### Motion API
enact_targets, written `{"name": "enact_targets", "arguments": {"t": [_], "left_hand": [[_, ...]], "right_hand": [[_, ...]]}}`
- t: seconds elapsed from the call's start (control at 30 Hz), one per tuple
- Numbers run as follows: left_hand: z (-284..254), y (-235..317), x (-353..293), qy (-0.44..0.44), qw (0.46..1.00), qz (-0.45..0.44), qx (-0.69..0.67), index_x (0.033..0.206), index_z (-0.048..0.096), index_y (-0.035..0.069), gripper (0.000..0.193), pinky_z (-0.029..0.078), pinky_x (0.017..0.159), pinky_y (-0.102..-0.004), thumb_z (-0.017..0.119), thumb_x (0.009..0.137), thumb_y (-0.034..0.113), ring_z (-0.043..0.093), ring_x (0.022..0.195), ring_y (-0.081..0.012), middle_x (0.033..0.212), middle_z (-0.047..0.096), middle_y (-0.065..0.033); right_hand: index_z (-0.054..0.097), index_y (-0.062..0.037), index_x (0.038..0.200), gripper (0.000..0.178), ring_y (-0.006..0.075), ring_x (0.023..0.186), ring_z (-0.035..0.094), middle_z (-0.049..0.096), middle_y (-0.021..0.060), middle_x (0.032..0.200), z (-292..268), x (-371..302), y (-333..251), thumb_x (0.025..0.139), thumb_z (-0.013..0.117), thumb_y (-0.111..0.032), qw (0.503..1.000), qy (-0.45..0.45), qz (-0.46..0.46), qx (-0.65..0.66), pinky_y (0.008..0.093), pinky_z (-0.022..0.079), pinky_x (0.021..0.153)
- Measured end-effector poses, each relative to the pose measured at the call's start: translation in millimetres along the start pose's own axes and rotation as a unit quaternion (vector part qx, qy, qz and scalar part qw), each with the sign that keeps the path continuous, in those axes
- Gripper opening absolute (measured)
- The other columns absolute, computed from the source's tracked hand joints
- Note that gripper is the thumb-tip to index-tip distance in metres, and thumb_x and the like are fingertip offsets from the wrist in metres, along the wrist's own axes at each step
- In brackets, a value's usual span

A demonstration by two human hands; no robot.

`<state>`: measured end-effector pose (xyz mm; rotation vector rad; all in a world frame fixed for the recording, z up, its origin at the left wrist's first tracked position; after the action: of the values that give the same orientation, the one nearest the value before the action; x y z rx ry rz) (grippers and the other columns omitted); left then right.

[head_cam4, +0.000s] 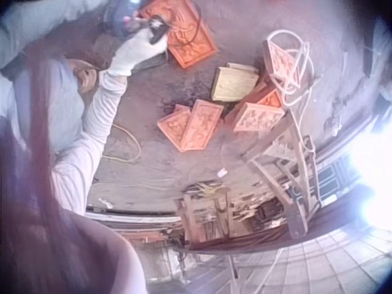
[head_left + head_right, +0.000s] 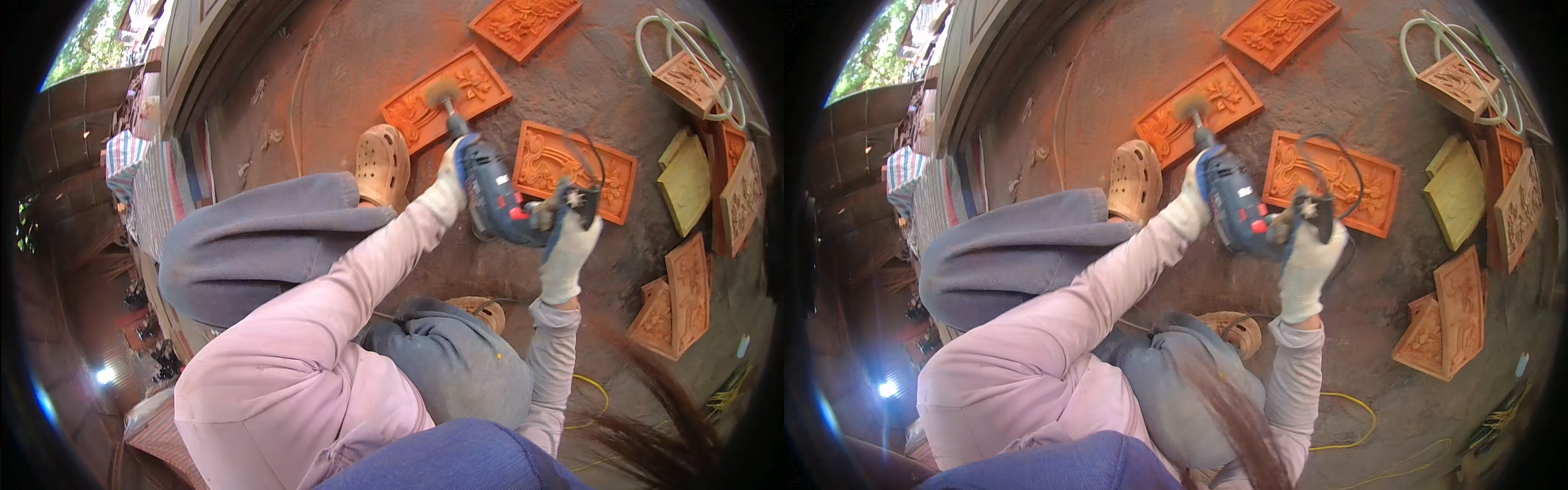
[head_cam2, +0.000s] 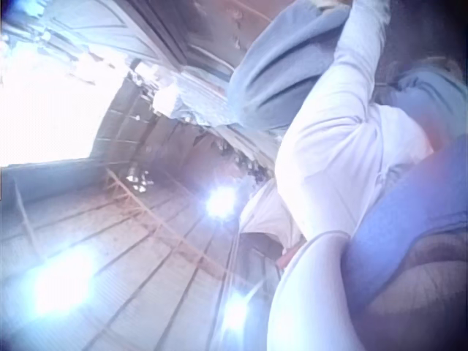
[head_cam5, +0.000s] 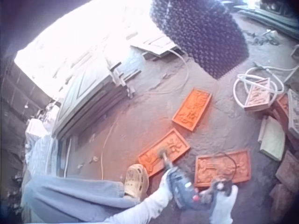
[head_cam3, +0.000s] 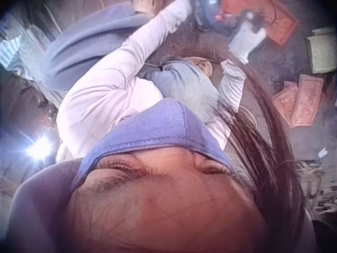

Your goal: The person uses a power drill with a wire brush attachment to sand the surface of several orange rectangular wooden panels with carved designs. They work on each panel individually, then use a hose to blow dust off the finished pieces.

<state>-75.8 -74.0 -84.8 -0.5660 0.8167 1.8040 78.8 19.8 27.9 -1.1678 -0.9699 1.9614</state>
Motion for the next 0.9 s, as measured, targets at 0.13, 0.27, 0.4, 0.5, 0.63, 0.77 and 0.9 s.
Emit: {"name": "enact_targets", "arguments": {"t": [0.13,0.27,0.4,0.5,0.63,0.77,0.9], "left_hand": [[9.0,2.2,6.0,0.019,0.998,0.007,0.052,0.082,0.057,0.011,0.016,0.053,0.056,-0.0356,0.061,0.083,0.026,0.062,0.057,-0.0222,0.067,0.062,-0.0056],[-7.1,-13.0,0.3,0.011,0.999,0.008,0.037,0.081,0.057,0.010,0.017,0.053,0.055,-0.0344,0.061,0.084,0.027,0.061,0.056,-0.0204,0.067,0.063,-0.0053],[16.0,-5.6,11.6,-0.008,0.999,0.001,0.038,0.079,0.059,0.011,0.016,0.053,0.056,-0.0350,0.059,0.085,0.027,0.060,0.054,-0.0210,0.066,0.062,-0.0051],[45.3,5.0,40.3,-0.057,0.994,0.012,0.094,0.080,0.060,0.010,0.018,0.053,0.058,-0.0347,0.060,0.084,0.027,0.060,0.055,-0.0210,0.066,0.062,-0.0053],[24.7,21.7,55.2,-0.013,0.996,0.016,0.090,0.080,0.062,0.008,0.021,0.055,0.059,-0.0368,0.062,0.081,0.029,0.063,0.058,-0.0239,0.068,0.065,-0.0080],[8.8,53.0,64.0,-0.045,0.988,-0.041,0.139,0.079,0.061,0.008,0.023,0.056,0.058,-0.0405,0.063,0.080,0.030,0.064,0.059,-0.0262,0.071,0.066,-0.0094],[11.6,29.0,48.1,-0.035,0.991,-0.047,0.118,0.077,0.058,0.007,0.018,0.054,0.051,-0.0355,0.064,0.080,0.024,0.061,0.051,-0.0231,0.065,0.064,-0.0080]], "right_hand": [[0.059,0.0030,0.087,0.016,0.0137,0.051,0.054,0.058,0.0075,0.064,-9.2,-8.3,2.8,0.093,0.055,-0.012,0.999,-0.030,-0.043,-0.002,0.0284,0.048,0.052],[0.060,0.0022,0.087,0.020,0.0130,0.050,0.052,0.055,0.0053,0.064,-12.3,-13.8,-4.7,0.093,0.058,-0.017,0.999,-0.035,-0.019,-0.026,0.0302,0.050,0.057],[0.058,0.0030,0.084,0.018,0.0126,0.053,0.054,0.056,0.0057,0.062,-11.1,-3.6,-5.1,0.093,0.054,-0.011,0.998,-0.024,-0.064,0.005,0.0263,0.044,0.050],[0.059,0.0025,0.083,0.018,0.0128,0.053,0.055,0.057,0.0054,0.062,2.9,13.0,-15.6,0.092,0.055,-0.012,0.995,-0.026,-0.090,0.025,0.0265,0.044,0.049],[0.060,0.0014,0.082,0.015,0.0108,0.055,0.058,0.059,0.0053,0.065,14.6,20.5,-10.7,0.091,0.056,-0.009,0.994,-0.053,-0.096,-0.013,0.0239,0.046,0.050],[0.061,0.0018,0.089,0.010,0.0101,0.054,0.055,0.059,0.0043,0.067,30.5,12.5,21.9,0.090,0.056,-0.007,0.996,0.004,-0.083,0.044,0.0241,0.045,0.050],[0.061,0.0009,0.089,0.014,0.0107,0.053,0.054,0.059,0.0051,0.066,13.4,-18.5,26.2,0.093,0.057,-0.012,0.994,0.048,-0.062,0.077,0.0242,0.042,0.049]]}}
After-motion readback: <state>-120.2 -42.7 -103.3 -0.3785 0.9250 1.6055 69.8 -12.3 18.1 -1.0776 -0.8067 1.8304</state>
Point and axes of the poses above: each hand's wrist, its own x-axis towards the middle knuckle, its own z-axis out of the palm, y = z × x, the point moved 2 cm from there along x, towards the middle knuckle
